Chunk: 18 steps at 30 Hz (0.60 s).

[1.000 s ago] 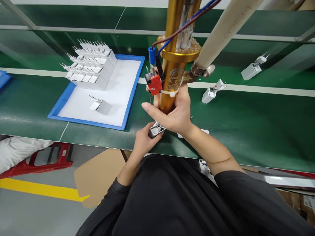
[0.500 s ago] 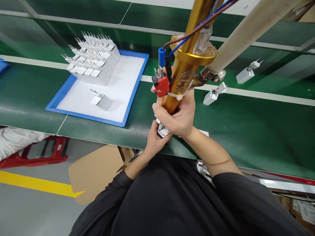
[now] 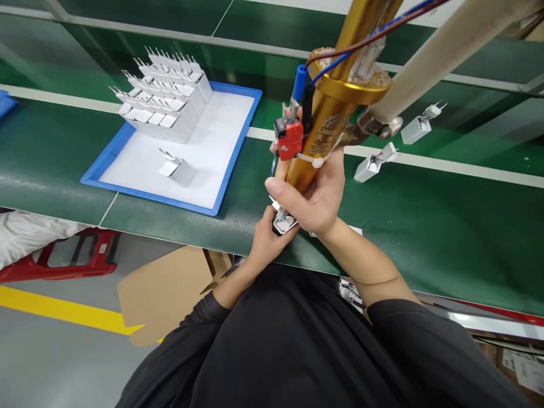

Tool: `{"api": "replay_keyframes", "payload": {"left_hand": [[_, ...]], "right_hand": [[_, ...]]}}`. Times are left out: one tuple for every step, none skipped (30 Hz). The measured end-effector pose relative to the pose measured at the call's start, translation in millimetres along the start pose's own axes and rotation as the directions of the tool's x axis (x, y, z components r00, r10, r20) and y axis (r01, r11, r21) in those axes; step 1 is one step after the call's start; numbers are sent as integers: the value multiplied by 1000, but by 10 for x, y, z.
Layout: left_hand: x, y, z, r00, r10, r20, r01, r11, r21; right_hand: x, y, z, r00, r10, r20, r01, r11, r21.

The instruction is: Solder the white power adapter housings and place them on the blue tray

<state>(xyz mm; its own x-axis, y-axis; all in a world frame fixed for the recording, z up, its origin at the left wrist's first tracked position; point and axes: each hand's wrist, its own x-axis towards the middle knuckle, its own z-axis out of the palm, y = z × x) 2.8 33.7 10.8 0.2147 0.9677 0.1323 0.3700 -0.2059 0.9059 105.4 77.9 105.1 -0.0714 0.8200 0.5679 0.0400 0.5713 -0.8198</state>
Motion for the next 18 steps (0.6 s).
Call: {"api": "replay_keyframes", "payload": {"left_hand": [[21,-20,-40,1000,1,15,-2,998,60],[47,-50,-89,1000,3,30,-7,992,128],[76,-88,-144,999,9,48,-18,981,194],[105,-131,-204,998,24,65,-40,966,255],[128,-174,-264,995,47,84,-71,949,306],[141,-216,-321,993,75,94,-104,932,346],[143,-253,-371,990,111,84,-135,916,377],[131,-283,-413,986,155,57,-165,901,400],[107,-308,-442,978,206,18,-194,886,421],[75,-326,-460,965,263,-22,-226,869,441],[38,-340,-467,946,319,-52,-261,849,460],[3,-349,-464,927,369,-65,-296,827,478],[-26,-357,-454,911,407,-64,-326,806,494],[-46,-362,-439,901,430,-57,-346,791,506],[-56,-367,-423,897,439,-53,-353,783,513],[-55,-371,-408,898,438,-52,-351,781,516],[-46,-375,-396,900,433,-54,-346,783,517],[-33,-379,-388,902,428,-58,-340,786,517]], "right_hand": [[1,20,1,999,-20,-31,21,1000,21],[6,40,2,997,-40,-63,42,998,44],[15,60,3,994,-53,-91,59,996,64],[28,75,3,992,-58,-110,68,994,83],[44,85,3,990,-60,-126,73,992,100],[62,89,1,988,-65,-143,82,989,120],[82,87,-2,984,-76,-163,100,984,147],[100,81,-8,979,-90,-183,123,976,180],[116,72,-15,975,-104,-199,147,966,214],[129,63,-24,972,-110,-207,159,958,240],[138,56,-33,973,-106,-205,157,956,250],[143,52,-42,975,-97,-199,145,959,243],[145,51,-49,978,-85,-190,128,966,226],[145,53,-56,980,-74,-182,112,971,209],[143,57,-60,982,-64,-179,100,975,201],[141,60,-63,982,-58,-179,94,975,199],[141,63,-65,982,-55,-179,91,975,202],[141,63,-66,983,-50,-178,87,975,204]]}}
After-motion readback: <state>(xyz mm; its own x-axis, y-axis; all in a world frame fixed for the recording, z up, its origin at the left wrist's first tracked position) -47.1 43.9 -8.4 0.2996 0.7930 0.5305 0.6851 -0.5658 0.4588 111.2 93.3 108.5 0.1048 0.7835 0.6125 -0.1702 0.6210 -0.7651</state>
